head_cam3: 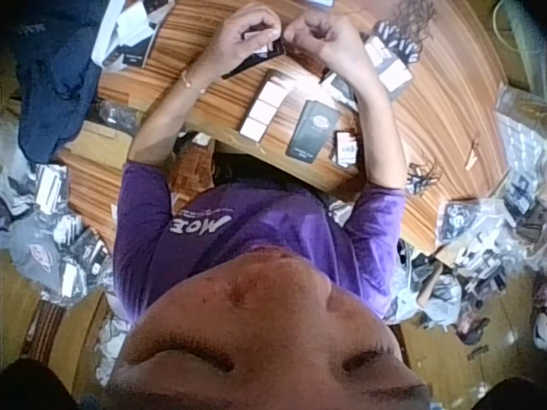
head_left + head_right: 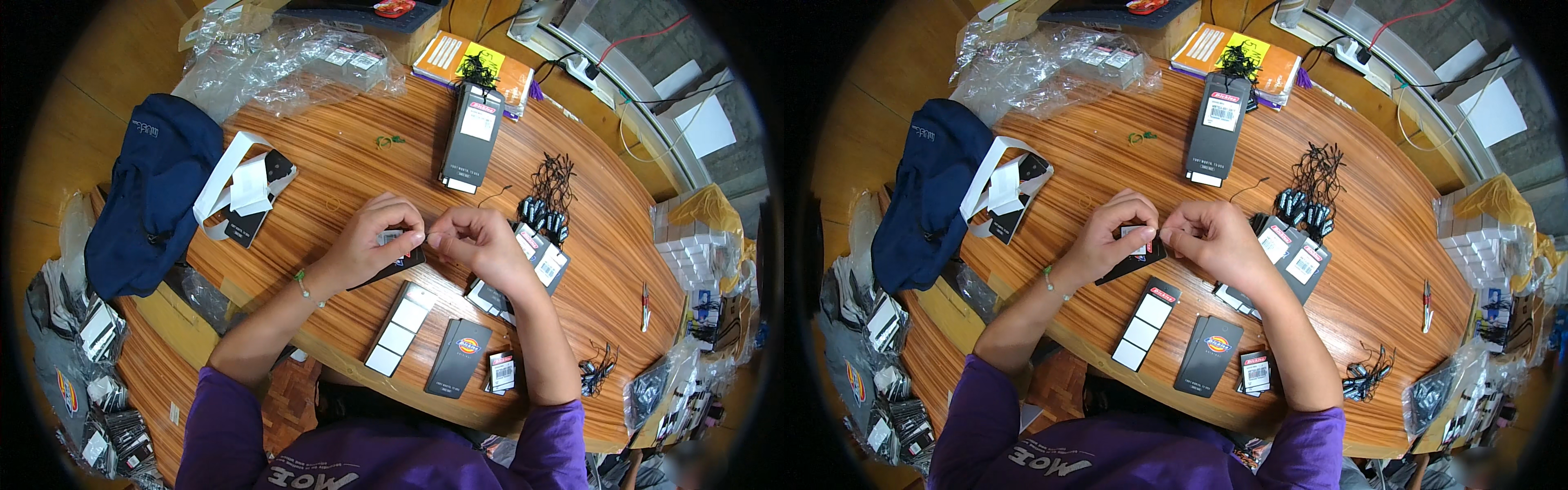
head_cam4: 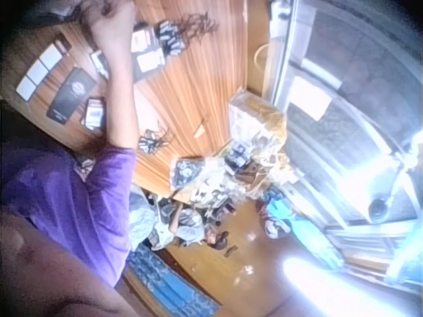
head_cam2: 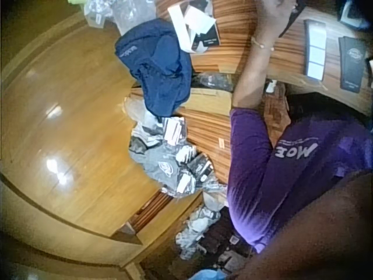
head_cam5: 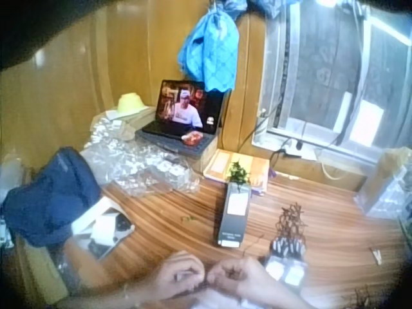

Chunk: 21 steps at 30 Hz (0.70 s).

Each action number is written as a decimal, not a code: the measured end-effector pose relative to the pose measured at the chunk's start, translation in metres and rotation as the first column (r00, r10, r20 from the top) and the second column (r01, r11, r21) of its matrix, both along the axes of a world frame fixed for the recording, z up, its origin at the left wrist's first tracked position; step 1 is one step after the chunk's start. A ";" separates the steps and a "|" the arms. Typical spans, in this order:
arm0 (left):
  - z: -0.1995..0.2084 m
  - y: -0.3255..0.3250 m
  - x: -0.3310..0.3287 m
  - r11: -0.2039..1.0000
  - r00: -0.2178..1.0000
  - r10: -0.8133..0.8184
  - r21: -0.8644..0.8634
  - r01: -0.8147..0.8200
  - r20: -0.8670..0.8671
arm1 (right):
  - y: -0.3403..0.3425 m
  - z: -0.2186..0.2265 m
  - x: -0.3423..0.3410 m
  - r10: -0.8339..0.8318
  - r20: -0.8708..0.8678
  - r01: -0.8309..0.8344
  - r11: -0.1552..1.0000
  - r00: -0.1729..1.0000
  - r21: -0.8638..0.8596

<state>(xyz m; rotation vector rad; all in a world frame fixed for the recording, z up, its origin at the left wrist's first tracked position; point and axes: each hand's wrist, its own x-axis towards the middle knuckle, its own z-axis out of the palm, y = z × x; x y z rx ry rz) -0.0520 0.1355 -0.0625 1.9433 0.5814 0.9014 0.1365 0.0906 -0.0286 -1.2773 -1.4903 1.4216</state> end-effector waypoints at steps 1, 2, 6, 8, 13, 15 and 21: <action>-0.002 0.000 0.000 1.000 1.000 0.004 -0.007 -0.004 -0.004 | 0.000 -0.001 0.000 0.010 0.005 -0.010 1.000 1.000 0.000; -0.003 0.001 -0.001 1.000 1.000 0.009 -0.013 -0.009 -0.008 | 0.001 -0.001 -0.001 0.003 0.003 -0.003 1.000 1.000 -0.022; 0.002 0.000 -0.001 0.975 0.992 0.082 0.216 -0.060 -0.092 | 0.000 -0.004 -0.002 -0.023 0.009 0.023 0.999 1.000 -0.022; 0.004 -0.003 -0.002 0.936 0.985 0.129 0.342 -0.084 -0.111 | -0.001 0.003 -0.005 0.004 0.026 -0.002 0.997 1.000 -0.079; -0.001 -0.009 -0.001 0.901 0.983 0.170 0.415 -0.127 -0.067 | -0.006 0.002 -0.012 -0.074 0.036 0.075 0.997 0.997 -0.020; -0.004 -0.010 -0.001 0.903 0.979 0.187 0.407 -0.139 -0.081 | -0.007 -0.001 -0.015 -0.092 0.052 0.092 0.996 0.994 0.006; -0.011 -0.013 0.004 0.909 0.983 0.176 0.392 -0.141 -0.053 | -0.007 0.011 -0.007 -0.032 0.119 0.039 0.998 0.992 -0.054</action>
